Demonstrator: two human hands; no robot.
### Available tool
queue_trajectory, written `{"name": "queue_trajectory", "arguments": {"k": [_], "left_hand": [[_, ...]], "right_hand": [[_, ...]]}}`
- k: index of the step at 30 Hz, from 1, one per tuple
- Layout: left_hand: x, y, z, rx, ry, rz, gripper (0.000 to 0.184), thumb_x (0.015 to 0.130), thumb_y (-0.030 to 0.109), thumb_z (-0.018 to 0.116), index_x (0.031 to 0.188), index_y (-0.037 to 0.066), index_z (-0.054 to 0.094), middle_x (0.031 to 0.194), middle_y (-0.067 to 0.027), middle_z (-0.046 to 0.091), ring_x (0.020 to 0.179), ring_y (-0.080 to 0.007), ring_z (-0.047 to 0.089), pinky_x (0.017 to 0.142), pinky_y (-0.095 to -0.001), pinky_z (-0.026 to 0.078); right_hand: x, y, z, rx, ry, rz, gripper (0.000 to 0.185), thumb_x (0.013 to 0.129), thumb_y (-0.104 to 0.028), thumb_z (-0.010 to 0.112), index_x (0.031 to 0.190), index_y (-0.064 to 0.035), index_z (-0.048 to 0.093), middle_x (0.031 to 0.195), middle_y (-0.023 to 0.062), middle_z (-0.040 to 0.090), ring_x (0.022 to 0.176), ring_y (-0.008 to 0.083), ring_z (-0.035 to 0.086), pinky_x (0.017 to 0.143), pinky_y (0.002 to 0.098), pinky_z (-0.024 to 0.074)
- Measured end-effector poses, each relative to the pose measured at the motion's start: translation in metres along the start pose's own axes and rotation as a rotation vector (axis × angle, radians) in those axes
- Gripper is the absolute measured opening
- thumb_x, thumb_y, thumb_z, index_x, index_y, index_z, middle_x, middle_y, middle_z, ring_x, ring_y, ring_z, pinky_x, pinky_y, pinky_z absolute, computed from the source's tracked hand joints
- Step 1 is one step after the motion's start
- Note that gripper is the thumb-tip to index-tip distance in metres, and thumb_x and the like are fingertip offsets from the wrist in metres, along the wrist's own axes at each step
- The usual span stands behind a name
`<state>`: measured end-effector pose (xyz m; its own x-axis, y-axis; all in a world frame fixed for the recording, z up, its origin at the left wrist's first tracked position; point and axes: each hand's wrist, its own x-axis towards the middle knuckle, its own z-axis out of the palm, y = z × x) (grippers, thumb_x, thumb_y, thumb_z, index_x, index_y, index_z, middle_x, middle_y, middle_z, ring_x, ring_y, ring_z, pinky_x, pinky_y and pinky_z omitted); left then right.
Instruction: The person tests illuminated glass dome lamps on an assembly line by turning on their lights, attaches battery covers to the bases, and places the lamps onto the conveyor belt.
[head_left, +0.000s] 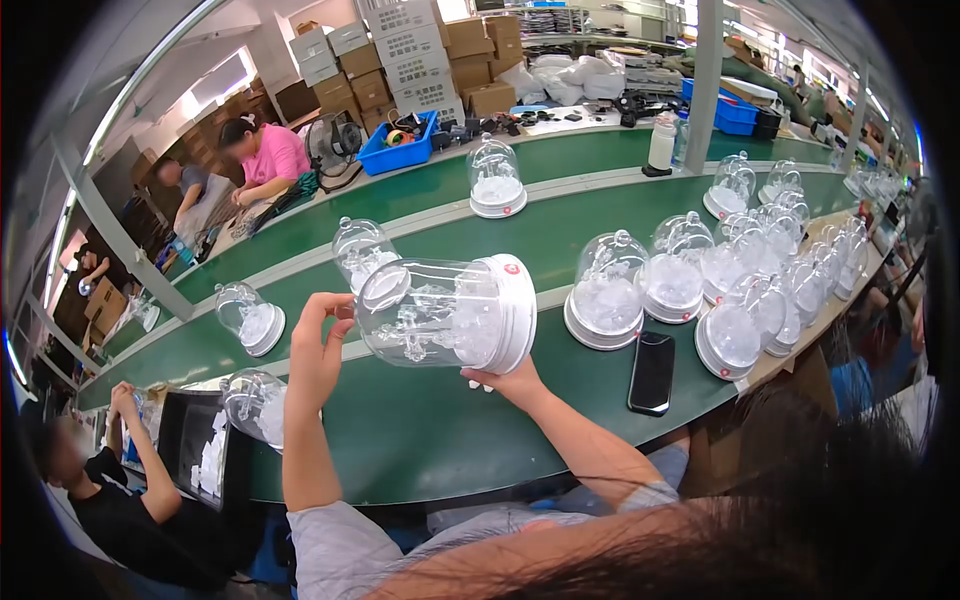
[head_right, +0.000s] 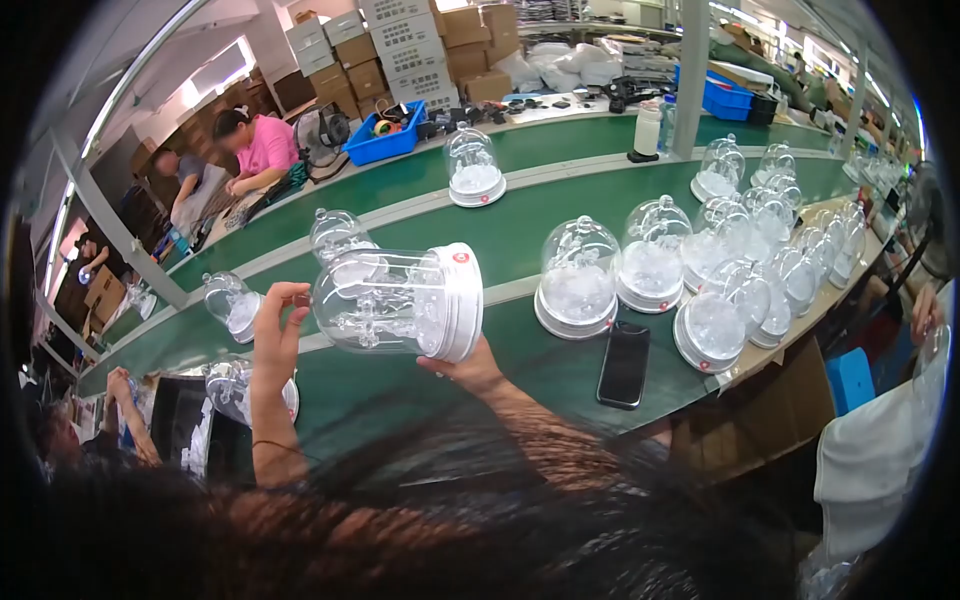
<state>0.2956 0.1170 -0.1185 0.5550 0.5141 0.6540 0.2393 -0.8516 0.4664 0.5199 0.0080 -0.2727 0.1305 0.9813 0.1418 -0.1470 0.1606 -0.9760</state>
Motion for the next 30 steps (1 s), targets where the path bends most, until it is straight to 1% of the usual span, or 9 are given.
{"name": "queue_trajectory", "arguments": {"k": [6,8,10,12,13,15,22,27,30], "left_hand": [[-0.007,-0.02,0.0,-0.218,-0.032,-0.121,0.035,0.076,-0.018,0.051,0.106,-0.001,0.056,0.098,-0.0106,0.059,0.091,-0.0197,0.058,0.082,-0.0284,0.048],[-0.008,-0.02,-0.001,-0.223,-0.022,-0.113,0.034,0.075,-0.018,0.051,0.105,-0.001,0.057,0.1,-0.0107,0.06,0.093,-0.0198,0.059,0.082,-0.0285,0.048],[-0.009,-0.02,-0.002,-0.23,-0.013,-0.106,0.034,0.075,-0.018,0.051,0.104,-0.001,0.057,0.101,-0.0108,0.06,0.094,-0.0199,0.059,0.082,-0.0286,0.048],[-0.009,-0.021,-0.002,-0.262,-0.011,-0.078,0.033,0.075,-0.018,0.052,0.102,-0.001,0.058,0.101,-0.0108,0.061,0.095,-0.0201,0.059,0.082,-0.0289,0.048],[-0.009,-0.02,-0.003,-0.262,-0.009,-0.079,0.033,0.075,-0.018,0.052,0.102,-0.001,0.058,0.101,-0.0108,0.061,0.095,-0.0201,0.059,0.082,-0.0289,0.048],[-0.008,-0.018,-0.003,-0.216,-0.004,-0.06,0.033,0.075,-0.017,0.053,0.103,-0.001,0.058,0.101,-0.0107,0.061,0.094,-0.0204,0.059,0.082,-0.0294,0.047],[0.023,0.016,0.013,0.03,0.041,0.046,0.035,0.076,-0.018,0.05,0.105,0.0,0.058,0.1,-0.0107,0.06,0.087,-0.023,0.06,0.078,-0.031,0.049],[0.039,0.033,0.008,-0.099,0.017,0.063,0.041,0.077,-0.02,0.043,0.104,0.002,0.062,0.1,-0.0099,0.061,0.091,-0.0216,0.062,0.075,-0.0299,0.053],[0.039,0.032,0.006,-0.09,-0.016,0.098,0.043,0.076,-0.021,0.041,0.103,0.003,0.064,0.105,-0.0096,0.062,0.094,-0.0219,0.062,0.076,-0.0294,0.054]], "right_hand": [[-0.001,0.007,0.001,-0.386,0.218,-0.438,0.067,0.086,-0.017,0.067,0.141,-0.0039,0.032,0.131,0.014,0.048,0.12,0.0233,0.048,0.101,0.0353,0.0393],[0.004,-0.012,0.012,0.744,-0.051,-0.416,0.057,0.069,-0.006,0.078,0.12,-0.0019,0.053,0.11,0.0094,0.063,0.095,0.0181,0.062,0.076,0.0307,0.052],[0.0,-0.034,0.021,0.983,0.039,-0.224,0.055,0.071,-0.007,0.077,0.12,-0.0017,0.053,0.112,0.0105,0.062,0.094,0.0181,0.063,0.071,0.0292,0.0528],[0.003,-0.011,0.018,0.76,-0.052,-0.456,0.052,0.099,-0.037,0.04,0.141,-0.0063,0.034,0.133,0.0118,0.048,0.122,0.0266,0.047,0.105,0.0388,0.0354],[0.001,-0.011,0.014,0.759,-0.054,-0.455,0.052,0.099,-0.037,0.04,0.141,-0.0063,0.034,0.133,0.0118,0.048,0.122,0.0266,0.047,0.105,0.0388,0.0354],[-0.004,-0.016,0.008,-0.298,0.167,-0.378,0.052,0.09,-0.022,0.061,0.136,-0.0065,0.042,0.129,0.0106,0.052,0.119,0.0258,0.05,0.101,0.0373,0.0395],[0.005,0.022,-0.007,0.257,-0.091,0.027,0.075,0.069,-0.013,0.082,0.133,-0.0044,0.043,0.124,0.0091,0.055,0.116,0.0208,0.051,0.097,0.0353,0.0418],[0.011,0.021,-0.011,0.962,-0.289,0.044,0.073,0.092,-0.06,0.038,0.142,-0.0073,0.028,0.141,0.0079,0.04,0.127,0.0239,0.042,0.106,0.0447,0.0339],[0.009,0.012,-0.006,0.953,-0.201,0.186,0.06,0.098,-0.05,0.035,0.14,-0.0071,0.031,0.138,0.0079,0.043,0.126,0.0231,0.042,0.104,0.0444,0.0358]]}}
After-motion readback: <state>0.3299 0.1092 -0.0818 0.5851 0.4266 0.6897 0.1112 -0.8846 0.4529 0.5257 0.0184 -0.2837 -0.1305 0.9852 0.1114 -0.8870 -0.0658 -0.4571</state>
